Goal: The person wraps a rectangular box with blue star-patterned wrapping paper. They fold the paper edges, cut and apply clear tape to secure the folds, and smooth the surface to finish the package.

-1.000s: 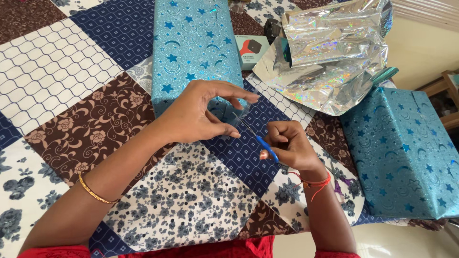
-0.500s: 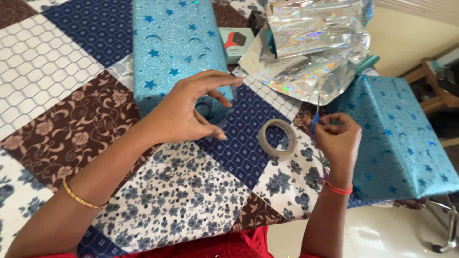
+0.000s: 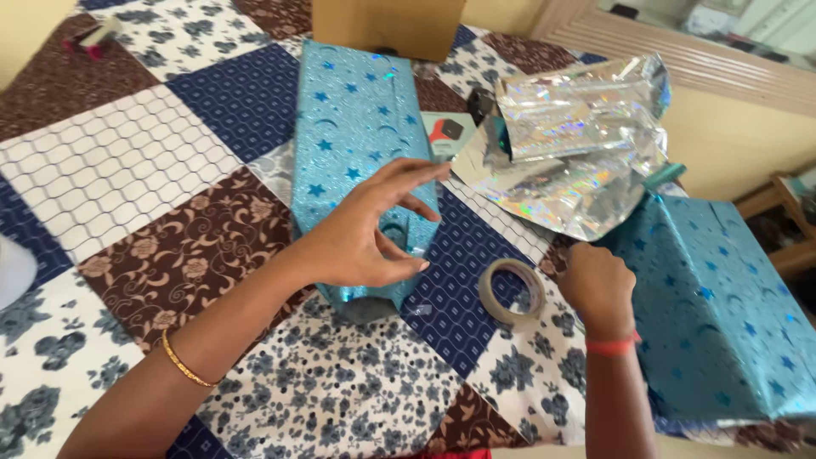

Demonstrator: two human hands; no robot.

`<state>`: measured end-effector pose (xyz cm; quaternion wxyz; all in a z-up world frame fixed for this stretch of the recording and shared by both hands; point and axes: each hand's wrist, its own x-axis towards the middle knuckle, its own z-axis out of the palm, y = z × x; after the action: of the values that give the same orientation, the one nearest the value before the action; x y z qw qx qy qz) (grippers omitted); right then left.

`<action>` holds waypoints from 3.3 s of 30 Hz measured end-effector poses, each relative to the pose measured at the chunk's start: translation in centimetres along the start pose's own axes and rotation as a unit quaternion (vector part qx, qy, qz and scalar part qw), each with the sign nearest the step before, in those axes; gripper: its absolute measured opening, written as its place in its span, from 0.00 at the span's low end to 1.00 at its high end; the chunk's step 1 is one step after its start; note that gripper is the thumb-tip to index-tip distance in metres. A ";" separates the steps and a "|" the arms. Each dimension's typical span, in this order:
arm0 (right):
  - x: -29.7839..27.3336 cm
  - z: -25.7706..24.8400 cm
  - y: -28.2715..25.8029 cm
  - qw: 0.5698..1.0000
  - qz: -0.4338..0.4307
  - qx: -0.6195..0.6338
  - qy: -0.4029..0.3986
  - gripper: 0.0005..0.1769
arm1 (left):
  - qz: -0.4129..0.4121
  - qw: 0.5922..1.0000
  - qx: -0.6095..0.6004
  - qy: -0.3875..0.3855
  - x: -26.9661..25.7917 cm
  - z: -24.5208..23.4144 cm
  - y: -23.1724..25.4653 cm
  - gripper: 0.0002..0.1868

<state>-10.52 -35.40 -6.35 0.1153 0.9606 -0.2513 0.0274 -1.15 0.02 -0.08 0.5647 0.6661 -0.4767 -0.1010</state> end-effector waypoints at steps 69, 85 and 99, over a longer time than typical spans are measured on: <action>-9.8 2.4 3.1 0.584 -0.082 0.807 -0.009 0.39 | 0.015 0.997 -0.023 -0.078 3.5 16.3 -5.4 0.49; -9.0 5.0 2.6 0.573 -0.012 0.818 0.048 0.34 | -0.050 0.995 -0.034 -0.082 4.0 17.5 -7.4 0.52; -5.9 8.9 3.4 0.563 0.036 0.822 0.073 0.35 | -0.056 0.984 0.165 -0.038 3.1 17.2 -4.0 0.21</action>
<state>-17.36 -37.62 -14.90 -0.7078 0.6247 -0.1455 0.2960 -9.00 -13.98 -8.15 0.4221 0.7714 -0.4698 -0.0772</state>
